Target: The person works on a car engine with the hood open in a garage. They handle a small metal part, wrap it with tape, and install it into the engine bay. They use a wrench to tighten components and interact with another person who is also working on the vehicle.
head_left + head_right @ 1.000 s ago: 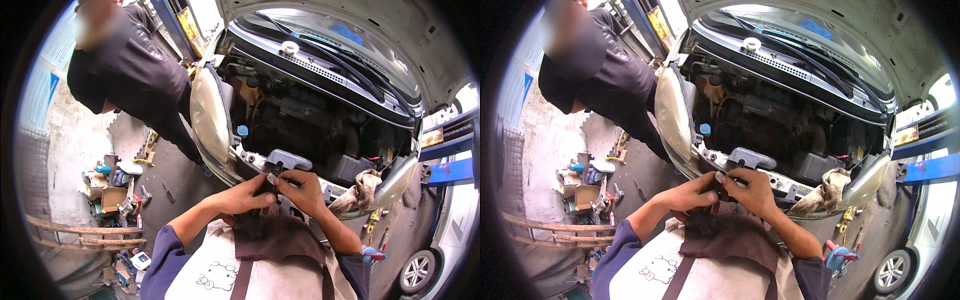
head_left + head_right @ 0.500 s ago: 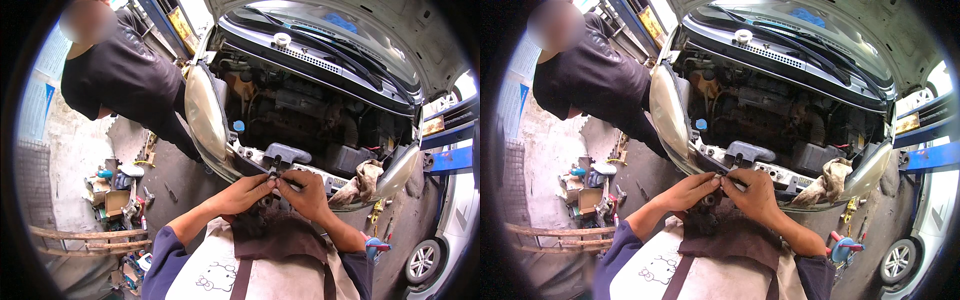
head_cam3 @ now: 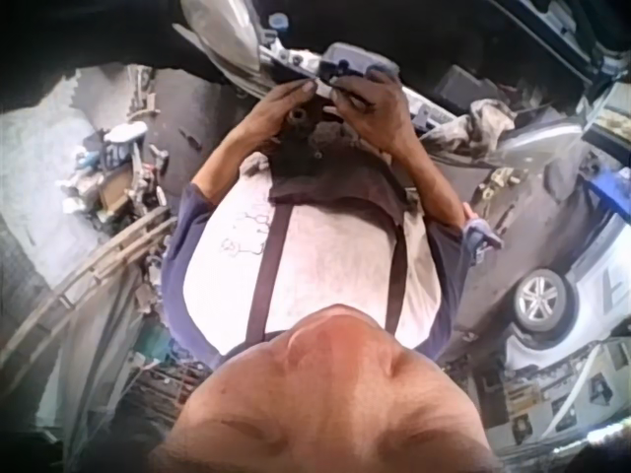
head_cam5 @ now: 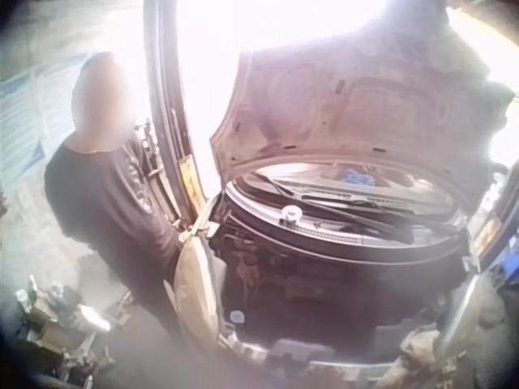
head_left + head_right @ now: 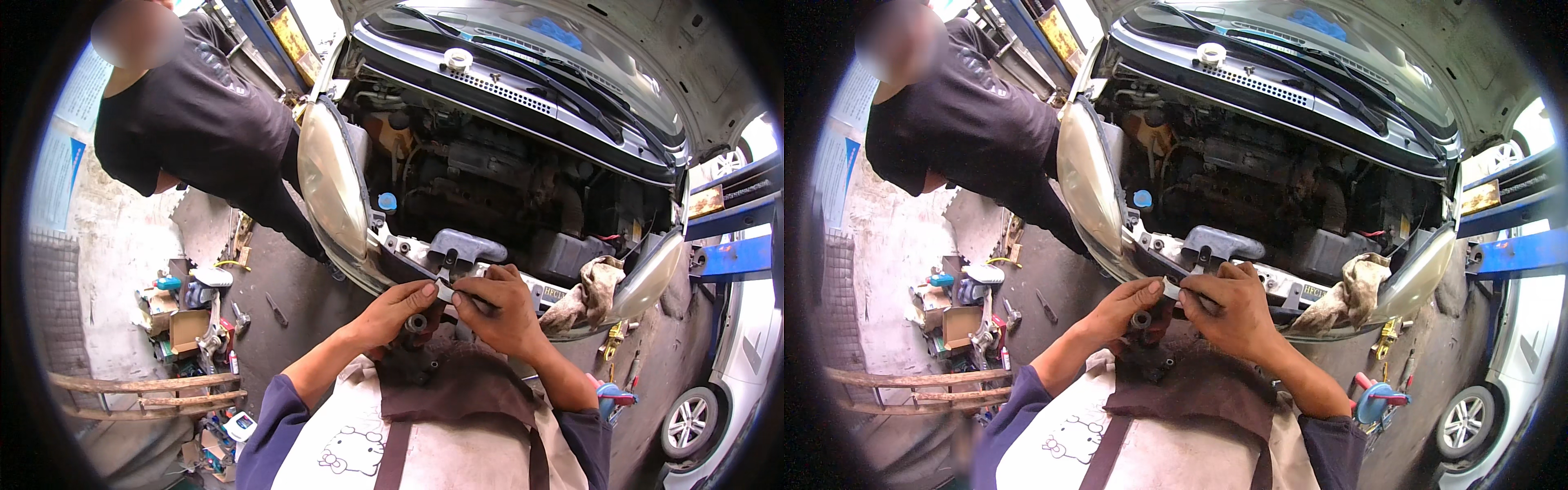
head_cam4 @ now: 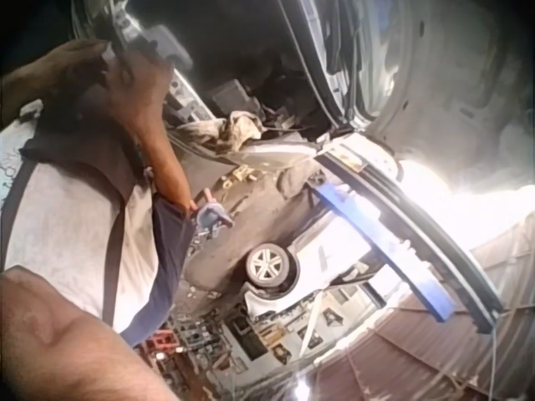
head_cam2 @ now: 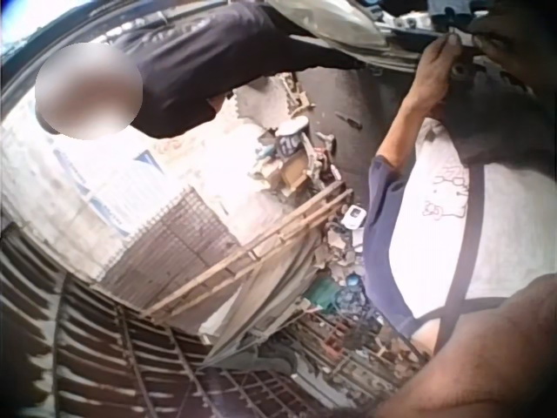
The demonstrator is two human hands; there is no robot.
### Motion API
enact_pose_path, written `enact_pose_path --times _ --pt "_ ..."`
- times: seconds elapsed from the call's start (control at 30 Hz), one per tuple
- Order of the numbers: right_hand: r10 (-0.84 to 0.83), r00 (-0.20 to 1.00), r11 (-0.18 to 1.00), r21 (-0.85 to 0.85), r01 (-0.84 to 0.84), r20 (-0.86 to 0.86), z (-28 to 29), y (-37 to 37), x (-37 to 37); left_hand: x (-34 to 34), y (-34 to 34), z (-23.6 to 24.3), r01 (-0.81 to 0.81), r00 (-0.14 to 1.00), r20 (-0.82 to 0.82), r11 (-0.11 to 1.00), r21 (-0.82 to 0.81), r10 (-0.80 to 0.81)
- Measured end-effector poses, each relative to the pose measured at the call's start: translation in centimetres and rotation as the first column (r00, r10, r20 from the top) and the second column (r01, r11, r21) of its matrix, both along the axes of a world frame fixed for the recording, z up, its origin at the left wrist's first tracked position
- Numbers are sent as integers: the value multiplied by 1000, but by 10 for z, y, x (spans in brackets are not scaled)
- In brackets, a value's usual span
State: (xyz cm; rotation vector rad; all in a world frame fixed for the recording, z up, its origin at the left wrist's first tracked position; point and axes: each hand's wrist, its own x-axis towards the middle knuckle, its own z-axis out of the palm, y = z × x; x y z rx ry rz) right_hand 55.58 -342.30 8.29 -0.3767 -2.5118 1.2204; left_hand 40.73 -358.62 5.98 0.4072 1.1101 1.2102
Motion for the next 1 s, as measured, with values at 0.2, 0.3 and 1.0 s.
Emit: enact_pose_path --times 0.2,0.3,1.0 --pt "-5 1000 1000 5 5 2 -2 -4 3 3 -3 -1 -31 995 95 999 9 30" --pt "8 998 1000 -20 -10 -69 -19 -2 -1 0 -4 -6 -2 990 140 998 56 -6" --pt "460 877 721 -519 -459 -137 -22 50 -17 -4 28 9 328 944 48 941 -87 -325"
